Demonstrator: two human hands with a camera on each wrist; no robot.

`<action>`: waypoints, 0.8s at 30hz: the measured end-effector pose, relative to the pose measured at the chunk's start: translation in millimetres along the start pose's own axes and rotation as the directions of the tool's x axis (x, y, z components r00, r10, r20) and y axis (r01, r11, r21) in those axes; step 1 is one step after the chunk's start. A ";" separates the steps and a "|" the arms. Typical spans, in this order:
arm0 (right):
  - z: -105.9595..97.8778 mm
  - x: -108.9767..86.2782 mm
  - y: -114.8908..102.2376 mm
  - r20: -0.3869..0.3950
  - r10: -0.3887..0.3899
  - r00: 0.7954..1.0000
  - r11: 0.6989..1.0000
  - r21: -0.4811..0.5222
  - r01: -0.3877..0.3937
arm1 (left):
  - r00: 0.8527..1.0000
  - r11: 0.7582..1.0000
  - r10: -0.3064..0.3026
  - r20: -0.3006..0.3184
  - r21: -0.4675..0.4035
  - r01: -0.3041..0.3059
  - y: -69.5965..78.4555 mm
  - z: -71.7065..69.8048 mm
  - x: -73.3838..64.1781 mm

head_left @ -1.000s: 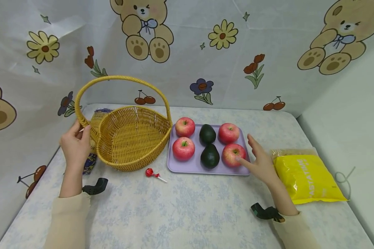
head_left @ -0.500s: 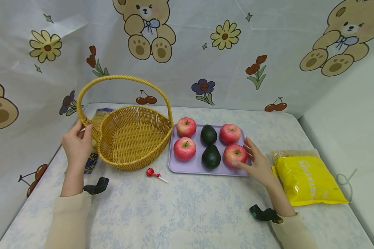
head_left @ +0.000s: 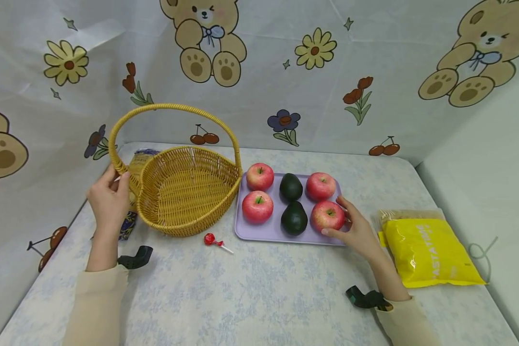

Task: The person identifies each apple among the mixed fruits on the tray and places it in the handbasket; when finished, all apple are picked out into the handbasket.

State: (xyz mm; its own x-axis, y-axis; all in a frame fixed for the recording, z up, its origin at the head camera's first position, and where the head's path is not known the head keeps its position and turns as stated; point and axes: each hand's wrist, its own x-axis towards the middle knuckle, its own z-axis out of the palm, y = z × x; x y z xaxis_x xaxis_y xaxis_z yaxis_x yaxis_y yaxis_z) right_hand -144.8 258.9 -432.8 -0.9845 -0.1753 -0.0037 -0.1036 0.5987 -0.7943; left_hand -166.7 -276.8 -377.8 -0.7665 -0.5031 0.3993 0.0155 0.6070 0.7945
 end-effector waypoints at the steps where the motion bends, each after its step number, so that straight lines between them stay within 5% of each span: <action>1: 0.9 0.1 0.2 -0.003 0.004 1.000 1.000 -0.006 -0.004 | 1.000 1.000 0.003 -0.002 0.002 -0.003 0.0 -0.1 -0.1; 24: 8.4 6.2 6.3 -0.060 0.048 0.997 0.997 0.065 -0.044 | 0.999 0.999 0.029 -0.015 0.018 -0.029 -0.9 1.1 -1.3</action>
State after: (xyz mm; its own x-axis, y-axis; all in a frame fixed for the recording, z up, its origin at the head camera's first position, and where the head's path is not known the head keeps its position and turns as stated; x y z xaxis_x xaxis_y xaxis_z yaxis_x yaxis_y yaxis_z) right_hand -150.4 255.1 -443.0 -0.9951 -0.0990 -0.0049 -0.0510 0.5537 -0.8311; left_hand -166.4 -276.1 -379.5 -0.7557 -0.4944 0.4294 0.0264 0.6322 0.7744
